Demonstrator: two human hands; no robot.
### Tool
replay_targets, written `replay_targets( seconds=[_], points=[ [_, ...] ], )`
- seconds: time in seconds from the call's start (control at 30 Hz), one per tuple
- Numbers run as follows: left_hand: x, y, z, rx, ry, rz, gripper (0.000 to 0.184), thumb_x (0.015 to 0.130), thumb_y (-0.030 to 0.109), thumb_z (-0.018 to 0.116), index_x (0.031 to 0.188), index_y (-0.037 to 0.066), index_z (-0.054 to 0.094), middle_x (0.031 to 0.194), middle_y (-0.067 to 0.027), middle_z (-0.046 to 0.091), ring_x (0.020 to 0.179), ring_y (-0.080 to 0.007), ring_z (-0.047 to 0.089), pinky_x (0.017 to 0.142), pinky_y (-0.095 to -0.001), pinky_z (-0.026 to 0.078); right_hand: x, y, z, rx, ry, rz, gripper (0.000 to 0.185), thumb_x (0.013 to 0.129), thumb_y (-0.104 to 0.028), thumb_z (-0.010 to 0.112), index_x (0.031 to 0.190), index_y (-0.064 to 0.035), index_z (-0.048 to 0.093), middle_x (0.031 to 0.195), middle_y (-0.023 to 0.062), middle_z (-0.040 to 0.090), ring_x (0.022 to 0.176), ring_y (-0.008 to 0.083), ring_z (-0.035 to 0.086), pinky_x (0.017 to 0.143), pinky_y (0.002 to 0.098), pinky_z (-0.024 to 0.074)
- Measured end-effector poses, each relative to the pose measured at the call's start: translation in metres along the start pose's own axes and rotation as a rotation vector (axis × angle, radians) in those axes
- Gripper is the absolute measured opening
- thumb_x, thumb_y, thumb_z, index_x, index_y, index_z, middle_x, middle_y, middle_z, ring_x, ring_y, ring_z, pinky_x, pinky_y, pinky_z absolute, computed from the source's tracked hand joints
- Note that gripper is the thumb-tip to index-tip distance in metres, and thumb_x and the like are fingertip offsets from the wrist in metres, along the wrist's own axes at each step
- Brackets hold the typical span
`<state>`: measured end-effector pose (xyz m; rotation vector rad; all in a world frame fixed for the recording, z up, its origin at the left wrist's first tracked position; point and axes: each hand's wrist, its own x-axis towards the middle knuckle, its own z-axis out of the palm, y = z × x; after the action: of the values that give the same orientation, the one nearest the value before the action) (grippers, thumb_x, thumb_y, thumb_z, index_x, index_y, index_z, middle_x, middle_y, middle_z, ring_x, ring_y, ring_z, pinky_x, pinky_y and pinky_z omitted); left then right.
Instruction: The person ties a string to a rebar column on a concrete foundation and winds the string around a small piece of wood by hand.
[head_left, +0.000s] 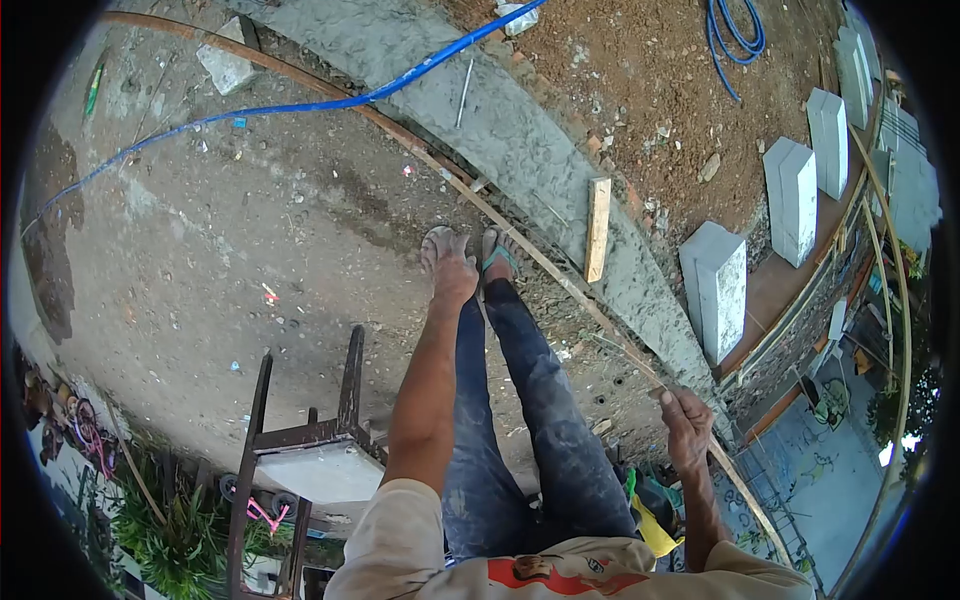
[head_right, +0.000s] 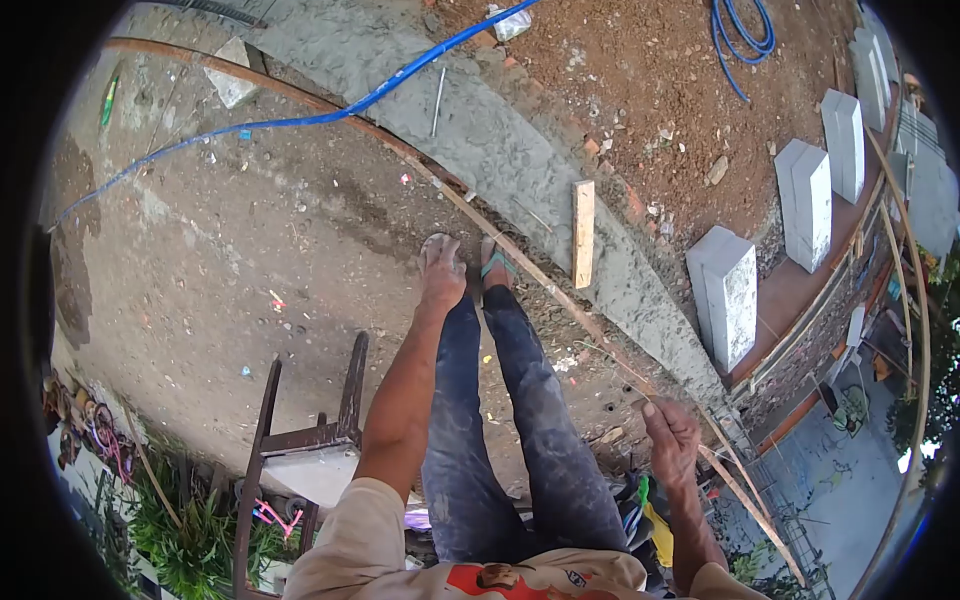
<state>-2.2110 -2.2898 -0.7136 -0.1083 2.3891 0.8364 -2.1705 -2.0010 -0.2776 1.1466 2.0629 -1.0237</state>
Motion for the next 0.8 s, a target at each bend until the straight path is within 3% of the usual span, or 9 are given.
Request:
replay_targets(
  seconds=[0.03, 0.13, 0.33, 0.4, 0.47, 0.53, 0.67, 0.73, 0.8],
  points=[
    [0.017, 0.001, 0.004, 0.054, -0.172, -0.019, 0.057, 0.095, 0.025, 0.07, 0.149, 0.013, 0.058, 0.164, -0.024, 0.035, 0.151, -0.0508, 0.028, 0.123, -0.0596, 0.029, 0.004, 0.002, 0.004, 0.024, 0.002, 0.038, 0.028, 0.104, -0.026, 0.068, 0.103, 0.0001, 0.078, 0.075, -0.0019, 0.055, 0.07, 0.0086, 0.047, 0.064, 0.0285, 0.0383],
    [0.061, 0.016, 0.016, 0.114, -0.236, 0.018, 0.056, 0.099, 0.031, 0.065, 0.152, 0.018, 0.056, 0.17, -0.022, 0.023, 0.155, -0.0533, 0.02, 0.124, -0.0602, 0.027, 0.015, 0.011, 0.011, -0.038, 0.028, 0.057, 0.033, 0.105, -0.031, 0.067, 0.1, 0.0, 0.077, 0.072, -0.0046, 0.052, 0.064, 0.0065, 0.044, 0.059, 0.0265, 0.0338],
    [0.124, -0.003, 0.088, 0.232, -0.325, 0.017, 0.058, 0.098, 0.031, 0.061, 0.154, 0.021, 0.055, 0.175, -0.0146, 0.019, 0.157, -0.0496, 0.02, 0.125, -0.0589, 0.024, 0.033, 0.006, 0.022, -0.047, 0.087, 0.089, 0.029, 0.103, -0.026, 0.069, 0.1, 0.0007, 0.079, 0.074, -0.0013, 0.058, 0.066, 0.0083, 0.047, 0.061, 0.0279, 0.0359],
    [0.14, -0.032, 0.135, 0.384, -0.205, 0.173, 0.079, 0.091, 0.058, 0.062, 0.158, 0.018, 0.05, 0.167, -0.0143, 0.04, 0.159, -0.0382, 0.026, 0.126, -0.0635, 0.018, 0.035, 0.005, 0.023, -0.073, 0.09, 0.087, 0.029, 0.103, -0.027, 0.07, 0.099, 0.0006, 0.079, 0.074, -0.001, 0.059, 0.064, 0.0075, 0.046, 0.06, 0.0276, 0.0353],
    [0.15, -0.036, 0.141, 0.512, -0.225, 0.192, 0.079, 0.091, 0.058, 0.06, 0.157, 0.016, 0.051, 0.167, -0.0101, 0.043, 0.158, -0.0344, 0.03, 0.126, -0.0635, 0.017, 0.037, 0.008, 0.024, -0.083, 0.101, 0.072, 0.03, 0.104, -0.027, 0.069, 0.1, 0.0009, 0.079, 0.074, -0.0015, 0.058, 0.065, 0.0072, 0.046, 0.06, 0.0271, 0.0351],
    [0.146, -0.039, 0.138, 0.451, -0.11, 0.286, 0.072, 0.093, 0.053, 0.06, 0.155, 0.016, 0.054, 0.166, -0.0101, 0.044, 0.156, -0.0363, 0.033, 0.126, -0.0637, 0.018, 0.038, 0.005, 0.026, -0.075, 0.104, 0.057, 0.03, 0.104, -0.027, 0.069, 0.101, 0.001, 0.079, 0.074, -0.0018, 0.058, 0.065, 0.0072, 0.046, 0.06, 0.0272, 0.0352],
    [0.09, -0.04, 0.081, 0.412, -0.218, 0.294, 0.064, 0.093, 0.042, 0.068, 0.15, 0.016, 0.058, 0.157, -0.014, 0.052, 0.15, -0.0375, 0.041, 0.124, -0.0611, 0.025, 0.029, -0.004, 0.014, -0.018, 0.087, 0.058, 0.029, 0.104, -0.027, 0.069, 0.103, 0.0011, 0.078, 0.076, -0.0019, 0.059, 0.066, 0.0072, 0.046, 0.06, 0.0273, 0.0354],
    [0.038, -0.033, 0.021, 0.09, -0.064, 0.166, 0.05, 0.089, 0.024, 0.078, 0.136, 0.011, 0.065, 0.135, -0.0189, 0.065, 0.135, -0.0388, 0.055, 0.115, -0.0549, 0.041, 0.022, -0.012, 0.003, -0.029, 0.106, 0.027, 0.03, 0.105, -0.028, 0.069, 0.104, 0.0005, 0.079, 0.076, -0.0027, 0.059, 0.067, 0.006, 0.046, 0.06, 0.0259, 0.0349],
    [-0.011, -0.036, -0.048, -0.367, 0.013, 0.045, 0.033, 0.091, 0.011, 0.079, 0.121, 0.004, 0.066, 0.114, -0.0155, 0.069, 0.108, -0.0312, 0.07, 0.095, -0.0432, 0.056, 0.014, -0.029, -0.01, 0.014, 0.103, -0.072, 0.03, 0.106, -0.028, 0.069, 0.106, 0.0003, 0.078, 0.077, -0.0026, 0.06, 0.067, 0.0061, 0.046, 0.061, 0.026, 0.036]
  ],
)
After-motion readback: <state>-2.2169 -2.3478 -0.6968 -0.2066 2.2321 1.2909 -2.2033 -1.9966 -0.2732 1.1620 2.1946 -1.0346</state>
